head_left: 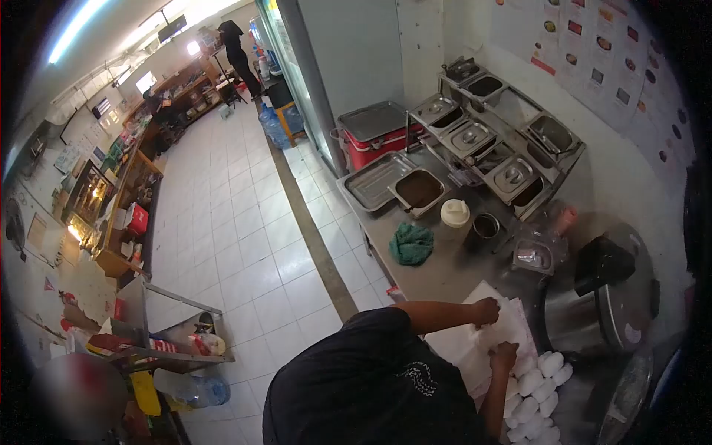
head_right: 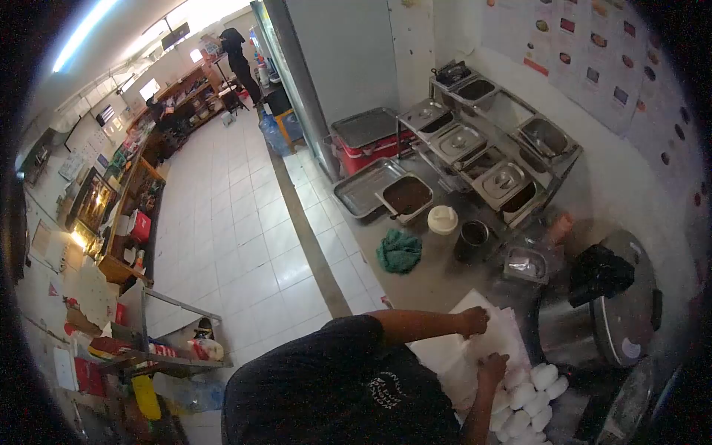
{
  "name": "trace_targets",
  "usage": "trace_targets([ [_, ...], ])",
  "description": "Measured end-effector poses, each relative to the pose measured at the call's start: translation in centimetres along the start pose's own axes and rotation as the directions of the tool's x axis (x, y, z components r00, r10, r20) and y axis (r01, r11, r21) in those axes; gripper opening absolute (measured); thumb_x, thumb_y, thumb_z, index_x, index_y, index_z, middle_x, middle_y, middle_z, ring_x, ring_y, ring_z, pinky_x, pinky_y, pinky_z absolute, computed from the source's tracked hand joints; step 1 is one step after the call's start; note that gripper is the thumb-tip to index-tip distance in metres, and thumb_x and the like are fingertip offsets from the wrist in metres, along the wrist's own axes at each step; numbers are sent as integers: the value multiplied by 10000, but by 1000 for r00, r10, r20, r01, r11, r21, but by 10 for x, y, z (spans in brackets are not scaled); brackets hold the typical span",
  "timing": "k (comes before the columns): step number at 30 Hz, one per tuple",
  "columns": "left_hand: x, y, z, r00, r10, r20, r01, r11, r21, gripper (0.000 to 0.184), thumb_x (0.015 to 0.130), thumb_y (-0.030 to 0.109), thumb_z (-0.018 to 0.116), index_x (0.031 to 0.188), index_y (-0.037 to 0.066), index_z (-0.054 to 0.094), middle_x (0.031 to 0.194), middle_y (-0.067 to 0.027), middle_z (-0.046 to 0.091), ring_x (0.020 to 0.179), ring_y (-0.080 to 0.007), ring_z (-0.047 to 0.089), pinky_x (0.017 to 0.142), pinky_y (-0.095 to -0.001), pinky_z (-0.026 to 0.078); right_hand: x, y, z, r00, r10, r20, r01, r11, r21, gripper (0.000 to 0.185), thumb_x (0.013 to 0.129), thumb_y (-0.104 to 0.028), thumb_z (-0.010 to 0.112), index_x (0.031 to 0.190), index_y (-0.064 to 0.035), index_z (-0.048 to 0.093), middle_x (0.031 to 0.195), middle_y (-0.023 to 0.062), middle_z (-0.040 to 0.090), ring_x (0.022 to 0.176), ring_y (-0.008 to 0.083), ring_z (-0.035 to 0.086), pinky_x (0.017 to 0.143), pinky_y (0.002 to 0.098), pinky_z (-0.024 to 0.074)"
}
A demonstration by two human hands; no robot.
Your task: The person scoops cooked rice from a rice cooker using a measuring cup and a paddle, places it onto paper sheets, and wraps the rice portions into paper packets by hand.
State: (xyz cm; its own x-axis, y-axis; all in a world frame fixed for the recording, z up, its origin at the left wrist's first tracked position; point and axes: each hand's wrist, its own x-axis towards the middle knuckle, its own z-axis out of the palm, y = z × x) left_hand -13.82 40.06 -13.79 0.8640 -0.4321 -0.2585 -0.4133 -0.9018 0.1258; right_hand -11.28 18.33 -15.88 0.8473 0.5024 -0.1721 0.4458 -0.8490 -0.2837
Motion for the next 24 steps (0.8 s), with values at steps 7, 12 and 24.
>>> trace_targets([
  [7,-13,35,83,930,-257,-262,223,963,-150,394,842,129,523,1220,48,598,930,-137,654,922,-297,638,856,-403,490,17,19,17,997,24,-70,-23,1000,11,253,576,-136,834,743,-20,684,727,184,661,717,304,666,691,387,530],
  [12,-63,42,112,883,-378,-279,303,912,-275,440,890,156,489,1323,81,517,870,-161,647,771,-311,654,815,-397,496,-6,-2,6,992,-3,-123,12,997,70,94,688,-79,723,718,-10,667,687,178,653,669,340,654,648,424,516],
  [24,-46,54,67,932,-269,-243,152,898,-413,744,805,280,684,1393,-36,356,1267,-197,503,1153,-355,509,981,-427,432,-16,-14,26,969,-116,-220,80,983,-164,98,794,-77,597,736,-17,647,736,200,665,687,362,660,641,469,512],
])
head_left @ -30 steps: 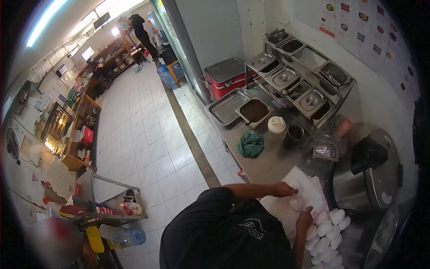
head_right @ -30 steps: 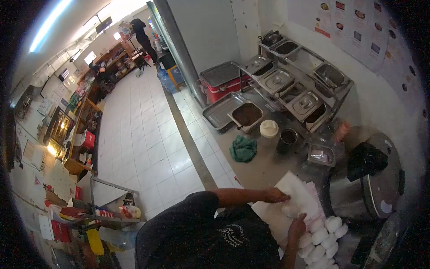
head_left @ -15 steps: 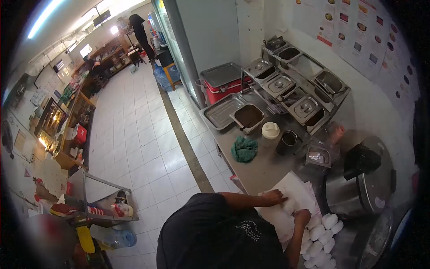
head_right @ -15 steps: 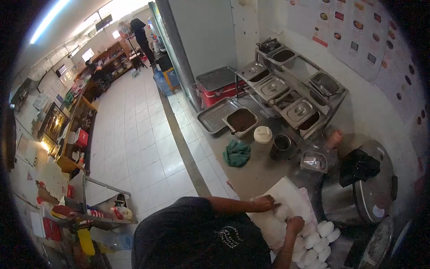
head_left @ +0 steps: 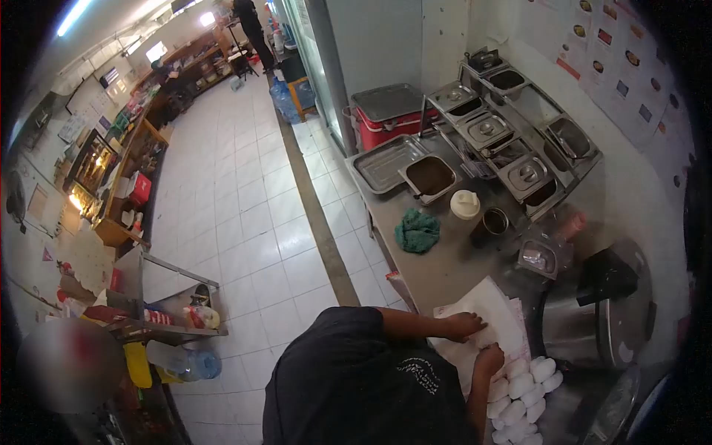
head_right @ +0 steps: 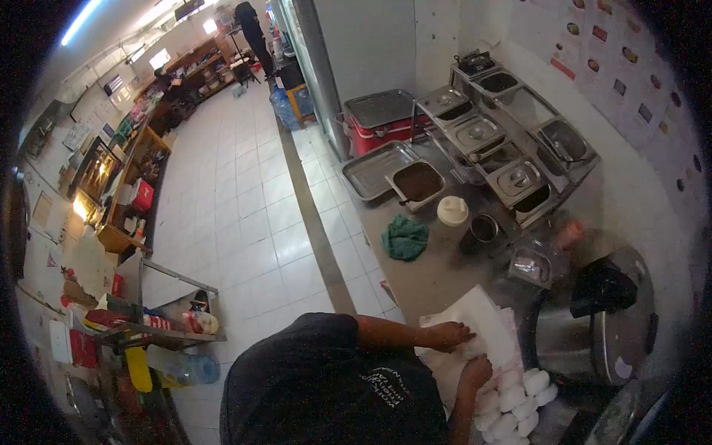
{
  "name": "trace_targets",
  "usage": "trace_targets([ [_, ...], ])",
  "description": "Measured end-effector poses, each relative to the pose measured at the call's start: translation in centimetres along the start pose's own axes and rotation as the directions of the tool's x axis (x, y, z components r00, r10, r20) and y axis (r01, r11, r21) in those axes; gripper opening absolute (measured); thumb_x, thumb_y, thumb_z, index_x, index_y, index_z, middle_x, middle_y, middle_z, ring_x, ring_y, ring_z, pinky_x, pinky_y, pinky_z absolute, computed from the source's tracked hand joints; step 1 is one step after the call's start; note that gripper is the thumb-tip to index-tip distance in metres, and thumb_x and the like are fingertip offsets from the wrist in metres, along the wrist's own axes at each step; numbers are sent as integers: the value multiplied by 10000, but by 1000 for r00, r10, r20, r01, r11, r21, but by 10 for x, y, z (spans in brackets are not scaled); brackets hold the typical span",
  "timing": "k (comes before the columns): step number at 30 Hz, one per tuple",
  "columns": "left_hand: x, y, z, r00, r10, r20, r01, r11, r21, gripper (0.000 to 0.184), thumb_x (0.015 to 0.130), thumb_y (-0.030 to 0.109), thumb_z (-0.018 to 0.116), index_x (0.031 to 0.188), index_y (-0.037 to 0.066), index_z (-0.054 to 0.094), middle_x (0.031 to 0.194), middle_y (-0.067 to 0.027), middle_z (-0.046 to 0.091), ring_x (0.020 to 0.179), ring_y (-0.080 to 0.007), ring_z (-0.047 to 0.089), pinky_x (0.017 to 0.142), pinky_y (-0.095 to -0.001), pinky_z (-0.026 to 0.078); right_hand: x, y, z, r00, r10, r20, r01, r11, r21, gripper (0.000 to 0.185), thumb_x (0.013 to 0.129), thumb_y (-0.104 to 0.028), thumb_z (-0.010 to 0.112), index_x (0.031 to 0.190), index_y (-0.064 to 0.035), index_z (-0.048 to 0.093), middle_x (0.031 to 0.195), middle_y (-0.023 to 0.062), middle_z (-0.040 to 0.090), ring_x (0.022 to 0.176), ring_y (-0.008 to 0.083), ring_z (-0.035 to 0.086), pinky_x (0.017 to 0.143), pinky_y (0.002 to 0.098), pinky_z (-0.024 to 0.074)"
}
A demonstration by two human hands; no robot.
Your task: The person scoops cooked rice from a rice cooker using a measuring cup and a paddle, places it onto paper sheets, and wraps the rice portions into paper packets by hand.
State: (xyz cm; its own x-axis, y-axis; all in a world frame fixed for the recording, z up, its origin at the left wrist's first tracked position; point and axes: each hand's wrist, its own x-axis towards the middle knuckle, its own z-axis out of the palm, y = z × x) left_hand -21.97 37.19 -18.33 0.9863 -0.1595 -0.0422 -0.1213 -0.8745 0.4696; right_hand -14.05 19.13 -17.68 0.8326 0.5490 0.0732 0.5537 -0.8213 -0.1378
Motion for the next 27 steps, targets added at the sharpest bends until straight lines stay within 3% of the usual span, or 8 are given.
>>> trace_targets([
  [4,11,-2,15,996,-78,30,78,997,15,700,814,259,668,1350,-103,402,1094,-179,623,1109,-321,544,947,-405,440,-5,-5,-21,999,-26,22,26,999,-28,108,802,-103,601,748,-23,649,758,194,671,709,369,661,664,465,514],
  [8,37,23,30,956,-168,-239,262,855,448,644,856,197,567,1380,-123,374,1054,-154,642,1038,-264,564,925,-338,381,-5,-8,-23,1000,10,12,-11,991,135,120,798,-106,600,730,-20,648,762,195,669,731,378,658,672,469,510],
  [11,58,33,40,959,-235,-157,283,819,500,588,825,187,621,1321,-85,459,1031,-156,636,1040,-284,574,881,-369,448,-5,3,-9,998,-70,6,68,984,166,118,790,-101,601,725,-13,647,757,202,666,745,383,658,671,467,510],
  [14,71,33,19,875,-451,177,427,890,159,521,779,180,678,1233,-24,525,1036,-163,620,1023,-304,593,784,-395,519,2,5,-5,984,-153,87,138,978,155,94,771,-80,613,728,-3,646,762,207,665,760,393,658,687,461,515],
  [20,68,29,21,901,-433,19,433,901,4,612,749,125,697,1300,34,447,1210,-221,533,1068,-394,587,828,-459,521,27,17,7,981,-116,153,107,992,70,145,834,-96,568,855,32,632,813,197,670,800,404,645,711,455,510],
  [24,57,2,66,989,-146,6,144,965,-218,936,738,1,624,1460,-122,41,1499,-389,66,1374,-555,144,1136,-529,191,3,17,-5,997,17,-71,21,871,492,461,829,-12,555,1278,48,470,1008,252,642,941,366,635,834,409,497],
  [26,46,20,18,985,-56,-165,-32,873,-488,770,699,-98,478,1392,-155,146,1453,-329,186,1377,-495,143,1161,-510,69,-2,21,20,978,156,-140,9,634,773,501,901,22,451,1398,21,387,1294,174,548,1087,245,573,914,348,461],
  [27,60,8,49,740,234,-631,-421,892,-163,789,619,-83,538,1340,-170,232,1322,-347,298,1255,-515,283,1117,-539,174,-3,14,-4,975,220,-22,-96,510,854,514,881,4,450,1394,5,401,1295,160,520,1091,221,532,952,336,426],
])
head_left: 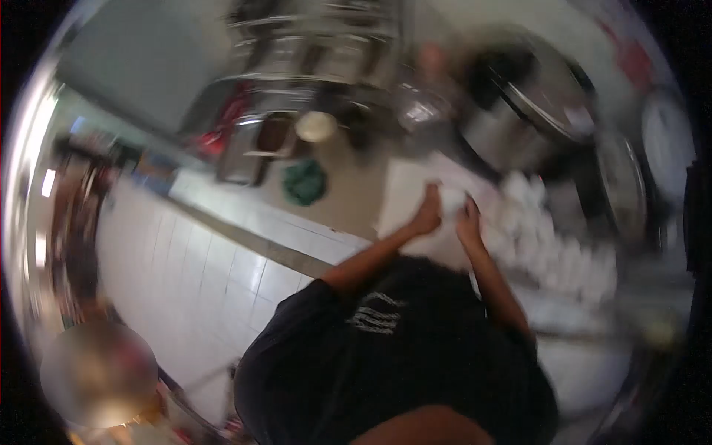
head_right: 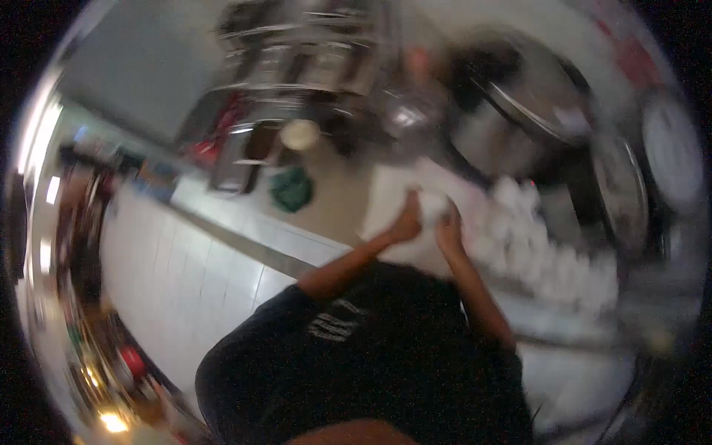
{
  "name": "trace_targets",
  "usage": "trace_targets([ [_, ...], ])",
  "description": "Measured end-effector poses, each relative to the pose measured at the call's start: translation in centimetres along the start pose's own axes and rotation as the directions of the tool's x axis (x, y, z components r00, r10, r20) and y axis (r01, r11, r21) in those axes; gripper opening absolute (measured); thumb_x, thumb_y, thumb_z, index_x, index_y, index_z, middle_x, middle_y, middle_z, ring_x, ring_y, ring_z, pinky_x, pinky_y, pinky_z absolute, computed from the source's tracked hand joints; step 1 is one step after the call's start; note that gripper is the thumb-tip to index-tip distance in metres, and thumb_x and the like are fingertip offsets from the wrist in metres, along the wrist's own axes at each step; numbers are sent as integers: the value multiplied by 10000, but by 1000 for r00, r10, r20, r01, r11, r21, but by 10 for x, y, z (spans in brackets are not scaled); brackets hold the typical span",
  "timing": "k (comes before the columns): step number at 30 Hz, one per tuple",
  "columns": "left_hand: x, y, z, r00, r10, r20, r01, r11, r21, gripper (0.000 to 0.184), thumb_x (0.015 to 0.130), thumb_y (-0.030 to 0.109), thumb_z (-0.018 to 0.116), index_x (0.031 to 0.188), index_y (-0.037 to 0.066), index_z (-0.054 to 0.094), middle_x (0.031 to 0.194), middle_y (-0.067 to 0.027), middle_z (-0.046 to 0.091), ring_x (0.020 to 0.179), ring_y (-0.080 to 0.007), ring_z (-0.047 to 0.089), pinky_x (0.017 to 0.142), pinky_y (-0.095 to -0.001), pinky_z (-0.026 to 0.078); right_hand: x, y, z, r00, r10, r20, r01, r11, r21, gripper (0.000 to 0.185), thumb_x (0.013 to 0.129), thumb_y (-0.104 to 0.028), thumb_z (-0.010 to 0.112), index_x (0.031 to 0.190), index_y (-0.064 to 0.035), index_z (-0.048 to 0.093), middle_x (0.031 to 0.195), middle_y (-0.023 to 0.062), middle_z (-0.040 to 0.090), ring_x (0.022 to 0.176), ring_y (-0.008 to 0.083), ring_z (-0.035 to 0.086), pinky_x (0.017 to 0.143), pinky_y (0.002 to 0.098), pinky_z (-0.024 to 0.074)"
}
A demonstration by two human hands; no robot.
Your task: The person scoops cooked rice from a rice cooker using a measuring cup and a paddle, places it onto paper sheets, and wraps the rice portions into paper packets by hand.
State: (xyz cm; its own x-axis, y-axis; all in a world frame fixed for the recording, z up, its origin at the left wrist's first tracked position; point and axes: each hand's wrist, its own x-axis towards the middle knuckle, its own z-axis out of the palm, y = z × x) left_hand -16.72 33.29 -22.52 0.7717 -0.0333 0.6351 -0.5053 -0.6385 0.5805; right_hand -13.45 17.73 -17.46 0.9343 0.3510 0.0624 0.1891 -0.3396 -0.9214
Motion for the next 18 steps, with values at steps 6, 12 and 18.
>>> trace_targets([
  [6,101,153,-92,967,-1,255,112,899,-423,848,710,233,753,1339,-26,248,1283,-177,296,1286,-285,293,1091,-396,217,-19,-167,-57,914,-232,-333,218,973,-79,636,706,-183,730,1258,-31,453,1099,134,564,1052,271,560,965,378,420],
  [12,137,189,-90,861,-18,509,481,357,-801,1074,706,687,625,1436,35,183,1379,-98,293,1288,-233,320,1041,-388,299,-32,-184,-106,914,-213,-345,283,945,165,717,647,-175,815,1270,-52,482,1120,120,614,1042,207,586,902,352,456],
  [18,156,202,-54,913,-8,407,170,916,-364,840,761,400,745,1402,15,362,1357,-174,454,1248,-279,408,1006,-422,347,-69,-159,-169,925,-246,-290,92,884,-458,771,581,-283,817,1244,-88,474,1052,173,631,964,366,621,866,457,487],
])
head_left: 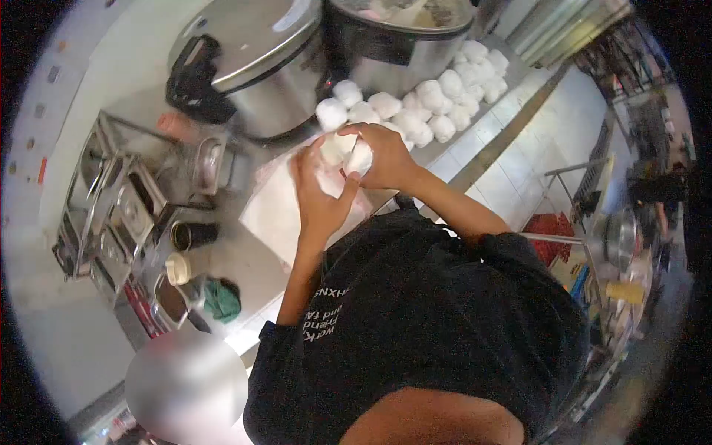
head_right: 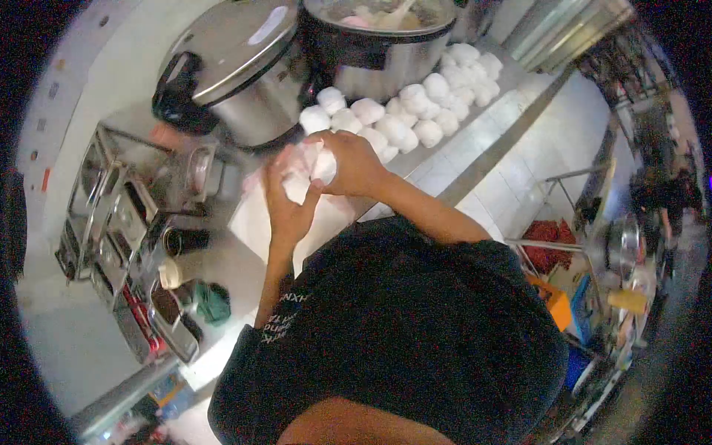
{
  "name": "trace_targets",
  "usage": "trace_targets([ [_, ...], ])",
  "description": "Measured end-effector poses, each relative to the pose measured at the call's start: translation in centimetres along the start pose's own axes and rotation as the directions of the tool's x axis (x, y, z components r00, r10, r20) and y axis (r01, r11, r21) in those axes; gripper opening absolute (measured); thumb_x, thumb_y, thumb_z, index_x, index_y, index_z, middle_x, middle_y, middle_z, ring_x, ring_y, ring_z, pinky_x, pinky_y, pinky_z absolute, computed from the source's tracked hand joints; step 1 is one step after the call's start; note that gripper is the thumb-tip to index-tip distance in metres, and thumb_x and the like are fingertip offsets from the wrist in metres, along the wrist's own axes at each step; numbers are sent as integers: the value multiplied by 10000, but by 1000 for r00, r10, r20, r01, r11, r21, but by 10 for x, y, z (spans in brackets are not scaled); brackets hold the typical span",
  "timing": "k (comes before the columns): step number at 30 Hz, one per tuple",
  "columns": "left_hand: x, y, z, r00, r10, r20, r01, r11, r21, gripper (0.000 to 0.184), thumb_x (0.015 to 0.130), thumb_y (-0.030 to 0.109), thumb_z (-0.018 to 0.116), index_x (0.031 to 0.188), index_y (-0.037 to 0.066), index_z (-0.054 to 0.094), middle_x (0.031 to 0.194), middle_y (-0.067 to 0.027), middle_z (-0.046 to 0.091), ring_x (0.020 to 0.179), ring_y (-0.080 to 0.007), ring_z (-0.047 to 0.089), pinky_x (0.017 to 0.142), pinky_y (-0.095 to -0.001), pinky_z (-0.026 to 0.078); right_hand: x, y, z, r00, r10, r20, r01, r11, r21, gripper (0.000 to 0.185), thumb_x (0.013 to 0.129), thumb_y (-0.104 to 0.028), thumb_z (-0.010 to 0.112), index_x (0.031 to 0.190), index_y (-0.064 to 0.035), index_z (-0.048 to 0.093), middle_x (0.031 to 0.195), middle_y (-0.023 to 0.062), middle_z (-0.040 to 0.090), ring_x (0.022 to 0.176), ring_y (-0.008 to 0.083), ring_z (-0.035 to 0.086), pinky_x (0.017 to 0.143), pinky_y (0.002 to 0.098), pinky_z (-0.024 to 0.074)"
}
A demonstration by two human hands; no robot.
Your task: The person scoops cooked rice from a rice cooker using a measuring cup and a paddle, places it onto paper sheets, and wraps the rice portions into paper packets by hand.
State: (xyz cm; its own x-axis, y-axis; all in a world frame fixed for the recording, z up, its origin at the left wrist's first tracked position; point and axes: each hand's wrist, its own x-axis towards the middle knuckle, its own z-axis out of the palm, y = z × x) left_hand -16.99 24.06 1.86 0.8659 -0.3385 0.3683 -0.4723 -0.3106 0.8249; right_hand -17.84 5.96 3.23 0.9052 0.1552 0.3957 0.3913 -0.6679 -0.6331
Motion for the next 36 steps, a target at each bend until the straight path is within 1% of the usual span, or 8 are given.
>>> trace_targets([
  [6,11,15,68,931,-273,242,352,847,-398,590,865,387,708,1244,-39,556,1075,-131,650,947,-162,603,820,-289,478,-20,20,-24,989,149,10,-147,984,-102,545,643,-227,732,1084,-20,487,1126,219,556,1011,399,575,816,447,501],
  [12,22,13,114,783,-567,256,575,501,-647,387,972,315,583,1123,-39,622,909,-37,643,783,-63,549,682,-227,467,-29,41,-45,996,-59,-62,33,934,-354,552,696,-204,699,1182,-18,514,1276,195,493,1155,373,501,941,433,440],
  [17,31,22,135,951,-280,132,308,901,-305,328,979,290,556,1039,-27,614,831,-86,632,739,-143,571,669,-294,473,-31,80,-53,996,57,-69,-68,981,-182,467,737,-201,645,1167,-48,551,1187,175,566,1086,365,546,907,428,466],
  [21,49,17,155,996,-79,37,82,991,-104,398,916,308,630,1082,-49,571,1018,-249,602,969,-339,590,853,-412,460,-21,107,-75,998,55,-19,-57,987,-152,412,748,-200,630,1138,-80,578,1072,144,626,988,351,599,839,440,497],
  [24,58,19,154,989,-93,116,89,995,37,545,832,283,727,1196,-47,493,1153,-246,560,1078,-328,544,923,-426,433,-13,126,-82,1000,2,-1,-2,995,-103,394,737,-196,644,1115,-94,595,1013,126,645,938,344,618,798,451,506],
  [27,55,21,152,964,-203,-172,191,978,-82,728,744,232,803,1291,-23,397,1260,-224,505,1141,-320,516,973,-421,416,-4,140,-78,999,35,6,-34,993,-111,476,727,-196,689,1169,-83,556,993,149,637,926,353,617,778,450,504],
  [34,51,8,142,958,-247,146,254,967,-32,987,707,24,777,1499,64,190,1365,-224,433,1251,-315,461,1017,-425,423,1,140,-53,945,13,325,-19,1000,14,806,585,-124,809,1296,-55,434,1162,216,564,1082,391,552,910,463,457],
  [36,47,-10,137,935,-319,155,351,895,-275,919,740,-83,704,1500,98,219,1337,-216,482,1212,-310,525,969,-388,488,5,142,-52,925,-85,370,43,992,121,834,589,-138,806,1320,-52,413,1242,216,513,1158,386,512,956,455,441],
])
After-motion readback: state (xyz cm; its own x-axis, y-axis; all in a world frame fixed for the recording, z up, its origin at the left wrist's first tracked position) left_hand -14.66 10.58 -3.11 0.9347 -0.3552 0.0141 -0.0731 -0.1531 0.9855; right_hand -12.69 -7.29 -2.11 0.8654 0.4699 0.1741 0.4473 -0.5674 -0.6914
